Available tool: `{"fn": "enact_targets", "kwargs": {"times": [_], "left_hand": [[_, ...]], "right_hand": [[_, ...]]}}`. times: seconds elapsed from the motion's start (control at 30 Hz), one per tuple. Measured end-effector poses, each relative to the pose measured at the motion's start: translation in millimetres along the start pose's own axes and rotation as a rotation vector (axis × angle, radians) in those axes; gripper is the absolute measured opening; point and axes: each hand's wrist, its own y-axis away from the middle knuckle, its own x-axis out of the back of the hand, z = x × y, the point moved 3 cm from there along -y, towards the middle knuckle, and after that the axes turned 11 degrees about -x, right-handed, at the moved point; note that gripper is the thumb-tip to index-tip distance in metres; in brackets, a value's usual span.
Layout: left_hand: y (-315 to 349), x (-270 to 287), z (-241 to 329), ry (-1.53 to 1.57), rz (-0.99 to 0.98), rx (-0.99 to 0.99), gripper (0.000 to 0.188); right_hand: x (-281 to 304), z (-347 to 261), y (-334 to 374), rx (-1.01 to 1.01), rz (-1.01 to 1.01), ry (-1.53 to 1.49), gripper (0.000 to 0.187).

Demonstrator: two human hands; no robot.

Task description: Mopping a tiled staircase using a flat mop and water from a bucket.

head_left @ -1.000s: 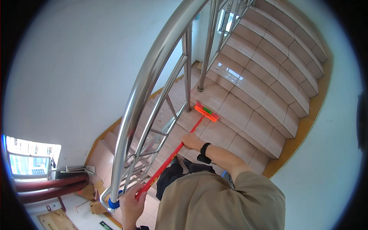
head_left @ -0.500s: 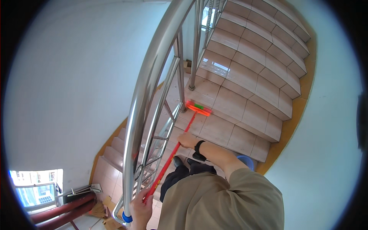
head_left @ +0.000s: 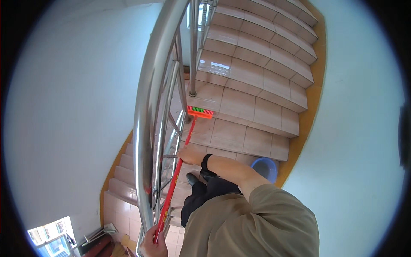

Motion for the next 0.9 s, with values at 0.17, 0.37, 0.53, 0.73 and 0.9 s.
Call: {"fn": "enact_targets", "kwargs": {"times": [0.17,0.37,0.53,0.73,0.9], "left_hand": [[-7,-20,11,0.049,-0.137,-0.029,0.021],[-37,-43,21,0.390,-0.515,-0.021,0.041],[-57,-85,91,0.964,-0.899,0.268,0.078],[-59,-176,145,0.994,-1.075,0.499,0.096],[-84,-325,104,0.912,-1.039,0.639,0.028]], "right_hand": [[-13,38,50,-0.127,-0.073,0.033,0.011],[-17,93,97,-0.339,-0.179,0.044,0.013],[-5,120,137,-0.468,0.072,-0.185,0.015],[67,75,214,-0.443,0.400,-0.580,0.017],[103,41,296,-0.492,0.665,-0.806,0.029]]}}
